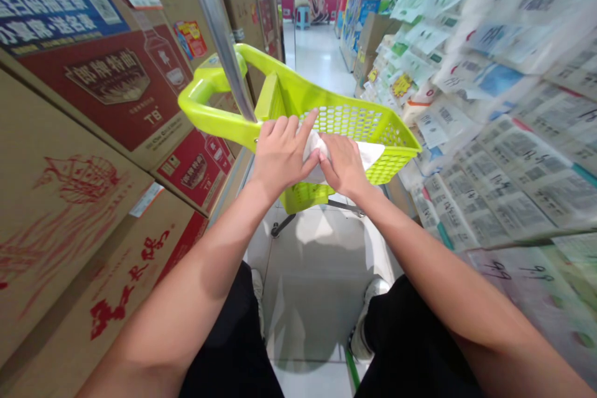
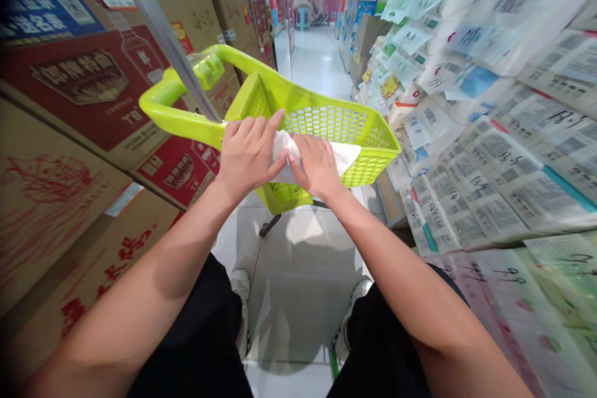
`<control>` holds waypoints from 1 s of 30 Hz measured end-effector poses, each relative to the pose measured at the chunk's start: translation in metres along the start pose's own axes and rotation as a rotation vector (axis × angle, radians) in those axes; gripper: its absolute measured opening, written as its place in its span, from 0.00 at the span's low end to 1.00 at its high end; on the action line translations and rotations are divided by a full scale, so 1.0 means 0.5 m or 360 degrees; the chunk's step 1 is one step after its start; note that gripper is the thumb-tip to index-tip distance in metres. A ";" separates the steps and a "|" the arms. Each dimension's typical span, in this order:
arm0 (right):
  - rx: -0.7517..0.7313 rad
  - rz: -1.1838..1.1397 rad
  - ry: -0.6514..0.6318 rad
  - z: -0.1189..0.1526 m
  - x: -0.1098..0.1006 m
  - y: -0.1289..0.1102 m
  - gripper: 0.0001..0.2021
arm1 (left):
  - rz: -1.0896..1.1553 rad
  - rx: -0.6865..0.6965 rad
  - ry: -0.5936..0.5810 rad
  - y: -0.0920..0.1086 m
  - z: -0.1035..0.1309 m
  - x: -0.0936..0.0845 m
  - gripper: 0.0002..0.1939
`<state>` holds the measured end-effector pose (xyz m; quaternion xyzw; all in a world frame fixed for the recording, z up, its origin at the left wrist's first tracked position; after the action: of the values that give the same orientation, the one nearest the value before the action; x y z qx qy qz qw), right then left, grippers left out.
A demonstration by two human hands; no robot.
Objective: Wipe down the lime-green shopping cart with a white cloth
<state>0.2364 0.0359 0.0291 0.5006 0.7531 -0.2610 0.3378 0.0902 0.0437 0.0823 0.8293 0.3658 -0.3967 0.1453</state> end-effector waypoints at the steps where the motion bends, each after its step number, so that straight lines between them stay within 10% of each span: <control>1: 0.0000 0.0035 -0.0089 0.001 -0.001 0.024 0.29 | -0.0012 -0.0004 0.0003 -0.007 0.003 -0.001 0.33; 7: 0.0702 0.0474 -0.0463 0.038 -0.026 0.249 0.34 | -0.0005 -0.0021 -0.0012 -0.032 0.017 -0.004 0.27; 15: -0.0043 0.0102 -0.0224 0.017 -0.013 0.003 0.40 | -0.0056 -0.0010 -0.0004 -0.032 0.014 -0.002 0.32; 18: -0.0039 0.0083 -0.0296 0.015 -0.016 0.027 0.37 | -0.0067 -0.0013 -0.0027 -0.040 0.015 -0.004 0.27; 24: 0.0705 0.0456 -0.0552 0.041 -0.034 0.238 0.38 | -0.0093 0.0013 -0.0038 -0.029 0.016 -0.002 0.28; 30: 0.0018 0.0061 -0.0268 0.032 -0.018 0.048 0.40 | -0.0019 -0.0014 -0.0023 -0.019 0.011 0.002 0.38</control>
<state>0.2649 0.0277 0.0245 0.4931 0.7108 -0.2999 0.4021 0.0808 0.0479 0.0783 0.8236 0.3714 -0.4018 0.1493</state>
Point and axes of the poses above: each hand's wrist, its own z-axis away from the middle knuckle, its own x-axis out of the palm, y = z × x, the point moved 6 cm from there along -z, towards the middle knuckle, and after that the axes turned 5 degrees about z, right-handed, at the moved point
